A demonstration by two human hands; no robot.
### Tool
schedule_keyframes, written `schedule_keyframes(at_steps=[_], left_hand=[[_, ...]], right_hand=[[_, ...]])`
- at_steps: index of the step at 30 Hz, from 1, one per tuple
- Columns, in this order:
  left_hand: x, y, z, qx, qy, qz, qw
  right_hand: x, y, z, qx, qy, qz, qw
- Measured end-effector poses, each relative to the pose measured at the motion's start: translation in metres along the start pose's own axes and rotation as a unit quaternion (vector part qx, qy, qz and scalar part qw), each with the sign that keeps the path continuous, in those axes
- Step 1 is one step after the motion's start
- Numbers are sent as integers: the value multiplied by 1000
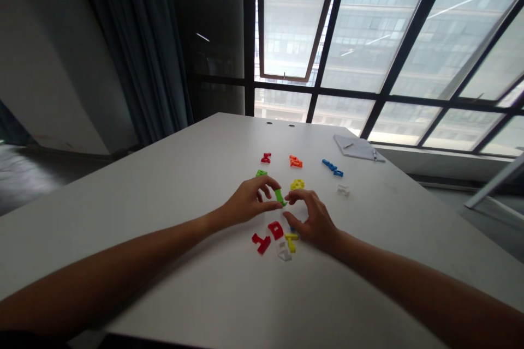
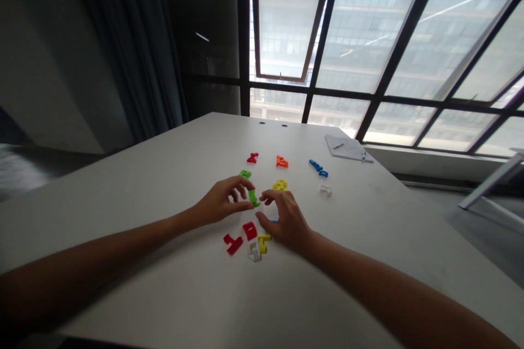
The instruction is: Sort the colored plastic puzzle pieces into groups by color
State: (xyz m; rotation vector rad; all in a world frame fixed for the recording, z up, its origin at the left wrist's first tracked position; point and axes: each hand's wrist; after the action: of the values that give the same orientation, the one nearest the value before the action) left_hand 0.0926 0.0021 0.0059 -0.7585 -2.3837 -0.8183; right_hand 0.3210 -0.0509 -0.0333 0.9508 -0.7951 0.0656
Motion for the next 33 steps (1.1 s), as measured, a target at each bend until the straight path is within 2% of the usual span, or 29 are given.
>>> schedule_keyframes(at_steps=[3, 5, 16, 25, 33], left_hand=[[-12, -1, -7, 21, 13, -60, 998], [-17, -2, -9, 20, 27, -75, 997], [-6, -7, -4, -62, 93, -51, 992], [-5, -6, -8, -81, 100, -45, 991], [-2, -5, -6, -89, 131, -44, 986]], right_hand=[[0, 1, -1, 35, -29, -11, 999], [1, 2, -1, 49, -33, -27, 998], [4, 3, 4, 29, -23, -62, 997], [3, 5, 0, 39, -27, -73, 996], [2, 2, -1, 22, -27, -67, 997]])
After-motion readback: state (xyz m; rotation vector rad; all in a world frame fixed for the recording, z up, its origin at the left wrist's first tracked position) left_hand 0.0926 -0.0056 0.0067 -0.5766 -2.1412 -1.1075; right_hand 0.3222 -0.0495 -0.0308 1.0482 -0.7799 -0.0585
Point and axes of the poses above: each hand's wrist, its own y-axis towards the middle knuckle, its own x-axis out of the back of the hand, z = x × y, and after that the axes turned 4 degrees about z, right-handed
